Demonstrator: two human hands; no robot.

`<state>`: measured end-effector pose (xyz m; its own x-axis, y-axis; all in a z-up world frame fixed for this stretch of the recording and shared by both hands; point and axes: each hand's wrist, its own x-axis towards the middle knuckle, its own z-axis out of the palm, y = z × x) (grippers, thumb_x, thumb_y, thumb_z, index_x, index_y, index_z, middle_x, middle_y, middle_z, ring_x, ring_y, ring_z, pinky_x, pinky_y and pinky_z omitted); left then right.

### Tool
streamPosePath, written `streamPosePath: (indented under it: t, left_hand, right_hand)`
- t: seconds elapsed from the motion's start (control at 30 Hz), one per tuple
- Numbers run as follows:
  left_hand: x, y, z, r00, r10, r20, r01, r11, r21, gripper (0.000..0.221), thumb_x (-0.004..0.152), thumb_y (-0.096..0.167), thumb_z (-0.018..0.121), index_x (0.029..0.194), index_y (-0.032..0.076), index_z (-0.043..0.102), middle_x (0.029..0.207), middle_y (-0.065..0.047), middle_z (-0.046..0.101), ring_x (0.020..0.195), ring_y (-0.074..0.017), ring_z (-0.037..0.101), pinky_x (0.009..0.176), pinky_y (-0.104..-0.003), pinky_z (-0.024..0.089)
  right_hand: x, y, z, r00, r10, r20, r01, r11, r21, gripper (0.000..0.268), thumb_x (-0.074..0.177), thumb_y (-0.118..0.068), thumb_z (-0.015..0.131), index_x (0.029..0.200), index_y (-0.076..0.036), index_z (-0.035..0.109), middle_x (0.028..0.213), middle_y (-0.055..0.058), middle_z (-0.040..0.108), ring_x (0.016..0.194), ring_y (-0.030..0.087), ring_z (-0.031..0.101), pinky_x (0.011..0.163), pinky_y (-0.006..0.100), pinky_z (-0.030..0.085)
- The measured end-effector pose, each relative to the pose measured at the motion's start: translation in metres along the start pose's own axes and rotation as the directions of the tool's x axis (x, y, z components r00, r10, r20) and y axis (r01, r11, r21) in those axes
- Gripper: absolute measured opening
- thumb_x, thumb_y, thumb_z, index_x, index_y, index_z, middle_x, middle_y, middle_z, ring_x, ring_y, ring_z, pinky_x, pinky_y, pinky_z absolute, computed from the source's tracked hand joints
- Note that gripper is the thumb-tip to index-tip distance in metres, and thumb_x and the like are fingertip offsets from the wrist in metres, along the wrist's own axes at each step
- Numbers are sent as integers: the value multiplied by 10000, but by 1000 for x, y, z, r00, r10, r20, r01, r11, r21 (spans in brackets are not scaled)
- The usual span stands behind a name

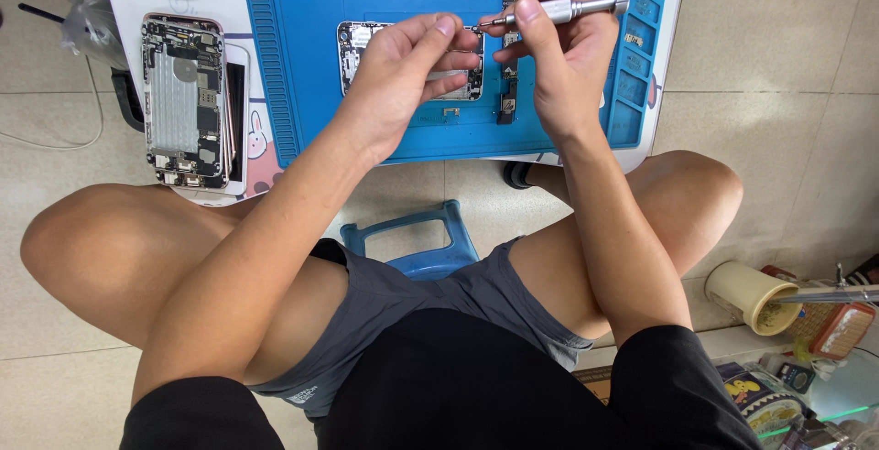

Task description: The person is repairing a smartphone by removing and reattaching internal components. They use a screwdriver to remove screws from a metal bracket and tweezers to handle small parts and connectors on the motherboard.

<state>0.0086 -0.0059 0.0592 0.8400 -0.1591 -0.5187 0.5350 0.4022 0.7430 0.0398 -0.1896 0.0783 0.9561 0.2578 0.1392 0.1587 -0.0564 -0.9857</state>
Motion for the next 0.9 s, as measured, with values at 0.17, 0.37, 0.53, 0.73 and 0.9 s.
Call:
streamPosePath:
  t: [0.17, 0.37, 0.53, 0.73, 0.9]
  left_hand:
    - [3, -6, 4, 1000, -29, 9, 30, 991, -130, 323, 1013, 286, 613, 1212, 58, 729, 1128, -83, 800, 1010, -154, 803, 829, -221, 662]
    - [5, -7, 3, 999, -26, 43, 34, 979, -202, 364, 1010, 308, 604, 1251, 58, 716, 1208, -111, 799, 1072, -191, 793, 892, -265, 653]
    - [2, -5, 4, 997, -9, 71, 20, 987, -157, 390, 1012, 322, 595, 1283, 78, 735, 1262, -90, 795, 1133, -199, 791, 940, -274, 652]
    - [4, -11, 1, 997, -19, 79, 36, 974, -225, 358, 1003, 312, 636, 1244, 71, 748, 1163, -84, 799, 1076, -193, 790, 945, -290, 649]
    - [3, -12, 2, 987, -25, 158, 78, 937, -339, 309, 1021, 273, 637, 1236, 78, 741, 1277, -106, 779, 1182, -230, 758, 998, -381, 645]
  right_hand:
    - [-1, 2, 3, 998, 40, -55, -38, 999, 33, 187, 1086, -233, 653, 1098, -78, 549, 941, 138, 661, 937, 292, 800, 635, 312, 668]
    - [-3, 0, 4, 995, 68, -77, -67, 998, 23, 168, 1084, -210, 628, 1077, -65, 543, 930, 138, 668, 1011, 315, 819, 623, 280, 649]
    - [-3, -4, 9, 996, 7, -92, -11, 999, -34, 140, 1064, -178, 650, 1078, -55, 585, 940, 106, 630, 895, 211, 726, 648, 303, 669]
    - [-2, -2, 9, 996, 10, -94, -13, 1000, -27, 126, 1056, -159, 661, 1057, -49, 599, 927, 99, 631, 776, 171, 649, 632, 297, 663]
    - [-3, -9, 4, 997, -20, -76, 18, 1000, -26, 140, 1069, -167, 663, 1094, -60, 576, 951, 123, 642, 931, 274, 775, 648, 326, 669]
